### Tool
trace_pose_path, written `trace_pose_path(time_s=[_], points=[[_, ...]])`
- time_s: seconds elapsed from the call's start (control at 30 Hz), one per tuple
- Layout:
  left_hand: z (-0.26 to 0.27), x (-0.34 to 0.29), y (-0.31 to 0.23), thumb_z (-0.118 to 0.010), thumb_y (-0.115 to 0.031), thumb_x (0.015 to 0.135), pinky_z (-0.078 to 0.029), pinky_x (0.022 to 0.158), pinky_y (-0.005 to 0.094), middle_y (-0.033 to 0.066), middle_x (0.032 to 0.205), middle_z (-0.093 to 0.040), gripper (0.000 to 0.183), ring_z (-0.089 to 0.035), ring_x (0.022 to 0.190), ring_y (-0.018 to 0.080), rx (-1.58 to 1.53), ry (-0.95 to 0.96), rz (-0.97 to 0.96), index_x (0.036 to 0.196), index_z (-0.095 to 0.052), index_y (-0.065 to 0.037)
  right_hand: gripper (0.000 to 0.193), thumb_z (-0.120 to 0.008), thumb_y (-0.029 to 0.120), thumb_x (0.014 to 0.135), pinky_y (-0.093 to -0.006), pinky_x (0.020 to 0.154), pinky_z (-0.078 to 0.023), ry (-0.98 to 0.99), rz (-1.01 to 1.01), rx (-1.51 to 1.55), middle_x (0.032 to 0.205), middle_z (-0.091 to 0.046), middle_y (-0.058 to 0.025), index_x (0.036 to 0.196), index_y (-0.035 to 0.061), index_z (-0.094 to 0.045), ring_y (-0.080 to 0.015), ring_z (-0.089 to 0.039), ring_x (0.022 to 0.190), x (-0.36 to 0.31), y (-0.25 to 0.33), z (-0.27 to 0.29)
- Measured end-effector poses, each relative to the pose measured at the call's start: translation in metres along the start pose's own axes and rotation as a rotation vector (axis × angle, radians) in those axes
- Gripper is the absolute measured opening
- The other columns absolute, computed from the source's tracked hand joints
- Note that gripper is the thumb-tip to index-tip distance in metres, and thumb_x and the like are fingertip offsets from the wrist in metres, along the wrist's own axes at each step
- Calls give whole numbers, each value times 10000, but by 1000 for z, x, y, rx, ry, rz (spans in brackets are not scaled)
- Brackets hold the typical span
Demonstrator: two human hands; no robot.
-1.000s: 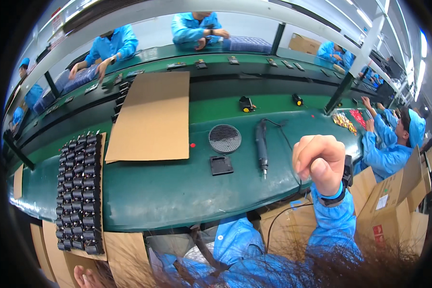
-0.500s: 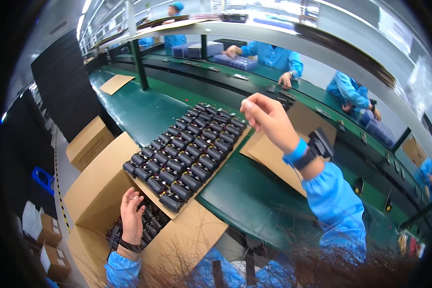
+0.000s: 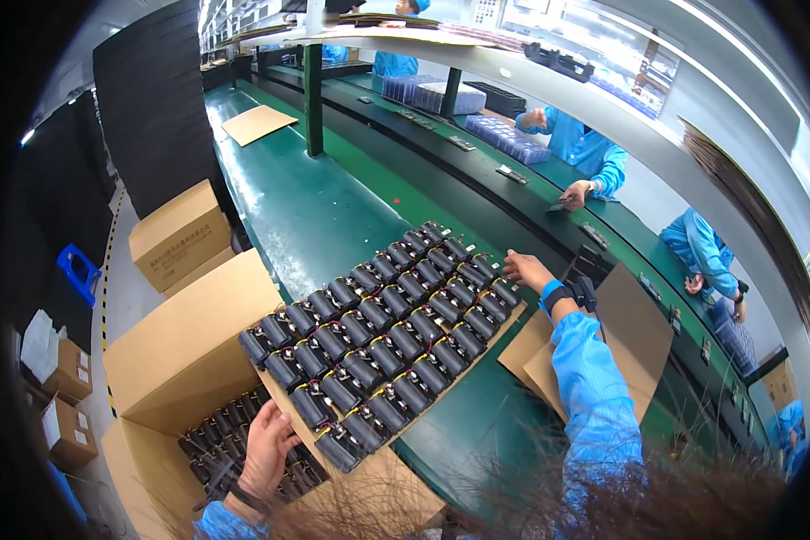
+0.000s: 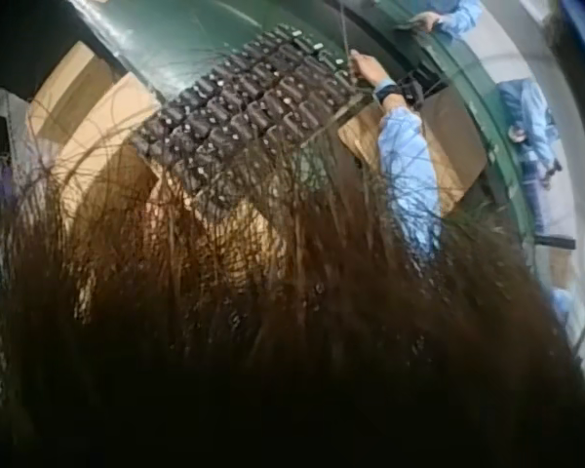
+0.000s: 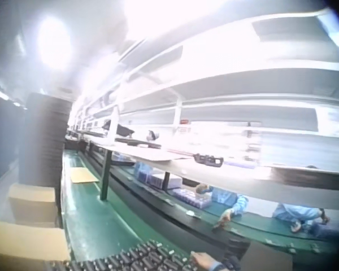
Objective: Assembling small electrical components using an electric screwdriver and packing them into a box on a production line.
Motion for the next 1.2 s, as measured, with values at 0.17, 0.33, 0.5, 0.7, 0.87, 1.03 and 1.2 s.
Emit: trace_pose_path(time_s=[0.17, 0.33, 0.5, 0.7, 0.87, 1.03, 1.2], points=[[-13, 1, 6, -571, -133, 998, -544, 876, 350, 59, 1265, -656, 414, -671, 1061, 171, 25, 24, 90, 1391, -471, -53, 481, -489, 429, 1037, -337, 793, -554, 163, -72, 118, 1149, -689, -91, 1254, 29, -644, -179, -676, 930, -4, 11, 7], [-21, 1, 3, -574, -101, 992, -571, 874, 361, 71, 1232, -664, 411, -688, 1039, 182, -13, 24, 56, 1385, -464, -47, 413, -504, 382, 1037, -295, 672, -502, 231, -50, 135, 953, -664, -36, 1202, 35, -655, -137, -608, 759, -5, 21, -8], [-23, 0, 1, -547, -56, 988, -600, 876, 369, 79, 1202, -673, 406, -700, 1040, 193, -77, 55, 11, 1384, -456, -37, 330, -519, 312, 1018, -289, 554, -444, 257, -92, 246, 840, -615, -27, 1131, 40, -669, -114, -524, 619, 0, 20, -7], [-32, 1, -7, -505, -30, 995, -571, 950, 390, 100, 1249, -652, 390, -669, 1116, 209, -95, -16, -46, 1384, -466, -28, 275, -521, 285, 1011, -257, 500, -337, 320, -95, 278, 744, -567, 35, 1100, 88, -690, -80, -458, 577, -8, 27, 0], [-26, 6, -10, -489, -34, 1011, -548, 997, 393, 131, 1281, -640, 368, -657, 1141, 208, -91, -32, -95, 1375, -468, 11, 244, -515, 357, 1031, -270, 499, -324, 324, -154, 127, 708, -518, 48, 1035, 164, -664, -69, -399, 545, -28, 33, -4], [-21, 15, -3, -466, -3, 1008, -497, 1065, 376, 118, 1334, -623, 380, -617, 1219, 205, -171, 12, -86, 1385, -486, 37, 239, -560, 384, 982, -266, 499, -315, 293, -194, 163, 713, -547, 44, 925, 172, -655, -66, -402, 544, -24, 28, -1], [-32, 13, -11, -454, -33, 1032, -506, 1061, 370, 106, 1329, -622, 357, -614, 1227, 195, -169, 44, -74, 1387, -469, 5, 230, -574, 361, 974, -253, 464, -298, 330, -133, 205, 680, -529, 34, 897, 157, -646, -75, -437, 531, -5, 10, 4]])
Point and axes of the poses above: each hand's wrist, its own x-axis towards the middle knuckle, its own z-axis out of the back of the hand, y = z × x, the point moved 3 cm from there along x, towards the middle knuckle
